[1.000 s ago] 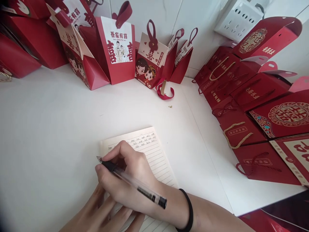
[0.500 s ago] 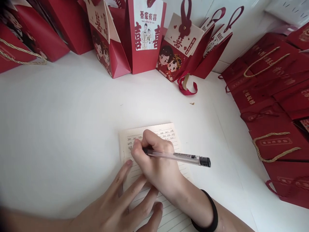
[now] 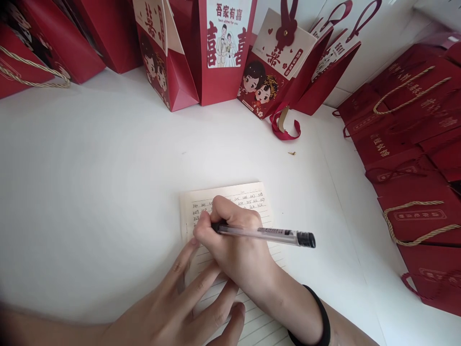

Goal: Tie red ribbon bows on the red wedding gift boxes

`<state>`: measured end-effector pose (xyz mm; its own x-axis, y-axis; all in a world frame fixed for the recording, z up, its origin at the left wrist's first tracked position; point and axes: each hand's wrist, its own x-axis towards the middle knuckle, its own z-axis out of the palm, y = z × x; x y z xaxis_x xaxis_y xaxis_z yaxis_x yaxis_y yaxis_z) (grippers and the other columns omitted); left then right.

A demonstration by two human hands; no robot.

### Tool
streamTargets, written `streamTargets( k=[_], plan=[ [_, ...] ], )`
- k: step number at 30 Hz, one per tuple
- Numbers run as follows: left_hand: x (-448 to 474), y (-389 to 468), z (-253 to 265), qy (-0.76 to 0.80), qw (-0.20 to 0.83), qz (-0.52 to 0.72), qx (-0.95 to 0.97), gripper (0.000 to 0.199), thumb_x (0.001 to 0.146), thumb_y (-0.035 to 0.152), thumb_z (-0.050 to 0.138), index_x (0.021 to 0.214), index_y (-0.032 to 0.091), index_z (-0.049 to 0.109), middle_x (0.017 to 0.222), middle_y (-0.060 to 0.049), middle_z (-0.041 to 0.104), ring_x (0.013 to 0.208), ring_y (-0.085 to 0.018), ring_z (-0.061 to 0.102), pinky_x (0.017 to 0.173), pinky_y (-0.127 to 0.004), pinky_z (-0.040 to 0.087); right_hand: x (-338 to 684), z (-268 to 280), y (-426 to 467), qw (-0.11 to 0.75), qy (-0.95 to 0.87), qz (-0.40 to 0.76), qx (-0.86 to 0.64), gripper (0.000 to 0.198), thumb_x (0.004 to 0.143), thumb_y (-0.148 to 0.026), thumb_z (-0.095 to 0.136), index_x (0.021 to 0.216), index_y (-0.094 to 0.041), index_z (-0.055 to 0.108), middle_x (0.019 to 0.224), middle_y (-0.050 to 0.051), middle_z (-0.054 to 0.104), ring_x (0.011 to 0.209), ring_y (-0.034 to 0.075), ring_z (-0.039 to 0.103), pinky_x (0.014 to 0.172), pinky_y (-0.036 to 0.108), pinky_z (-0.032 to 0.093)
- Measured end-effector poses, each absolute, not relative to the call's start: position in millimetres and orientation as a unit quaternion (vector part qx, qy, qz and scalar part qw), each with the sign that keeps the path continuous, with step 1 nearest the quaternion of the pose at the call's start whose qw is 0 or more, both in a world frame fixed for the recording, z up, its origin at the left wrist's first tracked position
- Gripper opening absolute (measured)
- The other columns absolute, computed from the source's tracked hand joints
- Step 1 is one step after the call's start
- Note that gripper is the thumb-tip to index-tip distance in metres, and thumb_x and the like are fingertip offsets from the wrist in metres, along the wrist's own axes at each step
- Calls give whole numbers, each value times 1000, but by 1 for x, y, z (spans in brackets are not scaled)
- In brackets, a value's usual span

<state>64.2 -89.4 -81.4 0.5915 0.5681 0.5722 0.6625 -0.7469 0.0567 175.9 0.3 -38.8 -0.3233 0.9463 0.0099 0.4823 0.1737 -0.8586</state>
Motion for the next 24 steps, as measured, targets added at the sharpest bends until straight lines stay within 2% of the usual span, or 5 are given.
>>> streamTargets(
  k=[18,24],
  plan=[
    [63,-91,-81,-349,86,-281,-890,21,83,23,58,104,23,59,108,-2,62,112,-30,54,98,-63,38,175,-38,1,298,-697,378,-532,30,76,-19,52,53,-18,32,48,-4,36,45,7,32,39,17,30],
    [64,-90,-82,-352,88,-283,-888,21,83,24,58,103,23,60,109,-2,62,113,-30,53,98,-62,39,175,-37,1,292,-703,377,-527,30,75,-15,50,54,-18,29,48,-5,33,46,6,28,39,17,27]
  ],
)
